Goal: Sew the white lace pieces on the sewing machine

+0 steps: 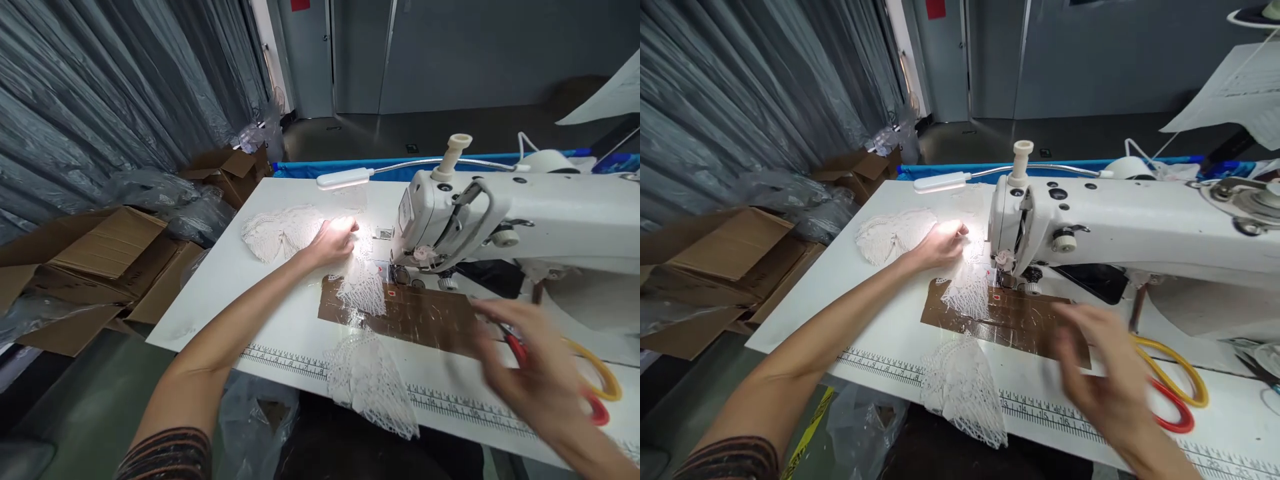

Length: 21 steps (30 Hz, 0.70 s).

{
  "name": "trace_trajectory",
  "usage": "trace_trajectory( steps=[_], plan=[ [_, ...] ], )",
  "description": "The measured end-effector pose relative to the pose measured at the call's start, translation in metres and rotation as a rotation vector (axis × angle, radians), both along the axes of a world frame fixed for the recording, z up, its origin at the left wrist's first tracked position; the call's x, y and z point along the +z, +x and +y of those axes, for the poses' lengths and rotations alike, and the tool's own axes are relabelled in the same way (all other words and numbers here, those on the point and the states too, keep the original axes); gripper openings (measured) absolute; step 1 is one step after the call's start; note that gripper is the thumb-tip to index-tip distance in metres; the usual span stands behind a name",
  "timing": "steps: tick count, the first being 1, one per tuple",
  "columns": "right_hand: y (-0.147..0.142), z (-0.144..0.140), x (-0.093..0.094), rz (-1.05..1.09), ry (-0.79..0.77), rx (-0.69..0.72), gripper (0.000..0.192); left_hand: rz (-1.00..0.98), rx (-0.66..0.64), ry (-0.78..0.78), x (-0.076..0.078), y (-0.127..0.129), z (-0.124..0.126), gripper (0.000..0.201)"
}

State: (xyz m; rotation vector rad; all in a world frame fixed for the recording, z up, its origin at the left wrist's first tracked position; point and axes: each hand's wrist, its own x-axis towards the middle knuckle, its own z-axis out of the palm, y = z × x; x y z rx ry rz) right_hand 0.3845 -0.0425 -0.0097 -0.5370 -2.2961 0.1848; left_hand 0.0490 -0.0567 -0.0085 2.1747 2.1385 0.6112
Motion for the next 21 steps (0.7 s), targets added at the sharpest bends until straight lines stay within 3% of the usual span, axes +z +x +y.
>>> trace_trajectory(
  steps=[4, 9, 14, 21],
  plan=[
    [-0.048, -0.017, -0.027, -0.265, -0.047, 0.236, 0.041, 0.078, -0.151, 0.065, 0.005, 0.012, -0.026, 0.019],
    [-0.058, -0.019, -0.036, -0.420, 0.010, 0.192, 0.037, 0.126, -0.405, 0.026, -0.007, 0.046, -0.058, 0.024],
    [-0.061, -0.011, -0.033, -0.448, -0.061, 0.075, 0.036, 0.261, -0.335, -0.024, -0.015, 0.065, -0.057, 0.034],
    [-0.071, 0.004, -0.037, -0.392, -0.072, 0.000, 0.038, 0.245, -0.304, -0.014, -0.015, 0.059, -0.030, 0.036]
  ],
)
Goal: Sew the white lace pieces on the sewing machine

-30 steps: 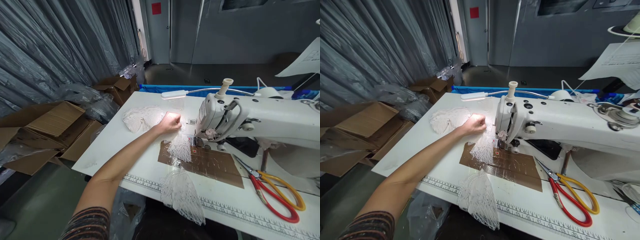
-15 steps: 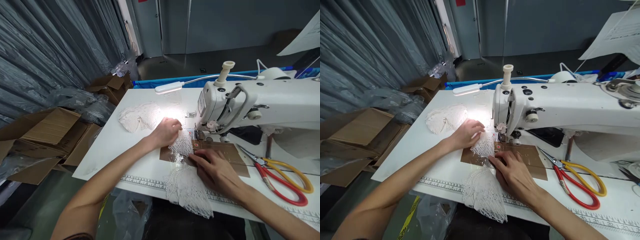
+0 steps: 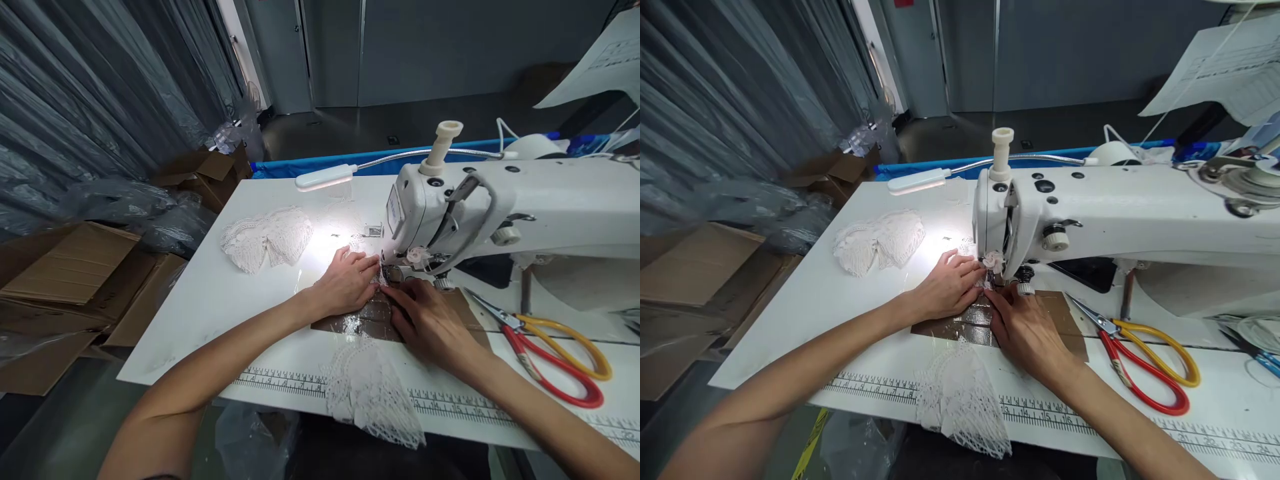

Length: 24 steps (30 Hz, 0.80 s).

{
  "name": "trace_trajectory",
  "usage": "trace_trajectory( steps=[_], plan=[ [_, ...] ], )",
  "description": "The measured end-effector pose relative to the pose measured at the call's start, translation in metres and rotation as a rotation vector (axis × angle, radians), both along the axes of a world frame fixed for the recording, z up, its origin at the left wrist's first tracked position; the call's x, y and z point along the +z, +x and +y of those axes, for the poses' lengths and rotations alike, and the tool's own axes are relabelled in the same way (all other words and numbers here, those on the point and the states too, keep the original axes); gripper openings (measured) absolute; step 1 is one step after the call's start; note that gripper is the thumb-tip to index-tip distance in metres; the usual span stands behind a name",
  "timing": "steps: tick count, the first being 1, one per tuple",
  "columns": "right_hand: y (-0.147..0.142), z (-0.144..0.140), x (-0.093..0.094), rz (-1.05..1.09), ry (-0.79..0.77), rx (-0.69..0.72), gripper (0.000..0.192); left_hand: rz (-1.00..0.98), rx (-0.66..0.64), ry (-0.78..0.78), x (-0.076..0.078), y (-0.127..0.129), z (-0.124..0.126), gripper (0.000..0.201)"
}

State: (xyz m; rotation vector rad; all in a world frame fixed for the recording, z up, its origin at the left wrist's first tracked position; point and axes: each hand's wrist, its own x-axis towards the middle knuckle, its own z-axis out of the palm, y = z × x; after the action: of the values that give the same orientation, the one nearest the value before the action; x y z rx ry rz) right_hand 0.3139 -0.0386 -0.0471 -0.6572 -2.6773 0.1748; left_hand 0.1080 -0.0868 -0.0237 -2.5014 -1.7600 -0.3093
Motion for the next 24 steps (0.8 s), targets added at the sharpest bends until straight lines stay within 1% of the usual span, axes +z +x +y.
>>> trace_trajectory(
  steps=[5, 9, 13, 19, 22, 24],
  plan=[
    [-0.002, 0.001, -0.002, -0.003, 0.007, -0.030, 0.038, -0.087, -0.027, -0.032, -0.004, -0.006, 0.010, 0.032],
    [-0.005, -0.001, 0.000, -0.033, 0.039, -0.069, 0.038, -0.131, -0.017, -0.058, -0.007, -0.009, 0.013, 0.031],
    [-0.009, -0.002, 0.002, -0.079, 0.063, -0.090, 0.038, -0.153, 0.001, -0.050, -0.010, -0.010, 0.013, 0.031],
    [-0.013, -0.006, 0.003, -0.163, 0.136, -0.150, 0.038, -0.153, 0.006, -0.002, -0.014, -0.008, 0.012, 0.032],
    [-0.013, -0.009, 0.003, -0.211, 0.187, -0.164, 0.039, -0.164, 0.044, 0.084, -0.016, -0.008, 0.010, 0.034],
    [-0.013, -0.010, 0.003, -0.232, 0.213, -0.174, 0.040, -0.163, 0.043, 0.128, -0.015, -0.008, 0.010, 0.032]
  ],
)
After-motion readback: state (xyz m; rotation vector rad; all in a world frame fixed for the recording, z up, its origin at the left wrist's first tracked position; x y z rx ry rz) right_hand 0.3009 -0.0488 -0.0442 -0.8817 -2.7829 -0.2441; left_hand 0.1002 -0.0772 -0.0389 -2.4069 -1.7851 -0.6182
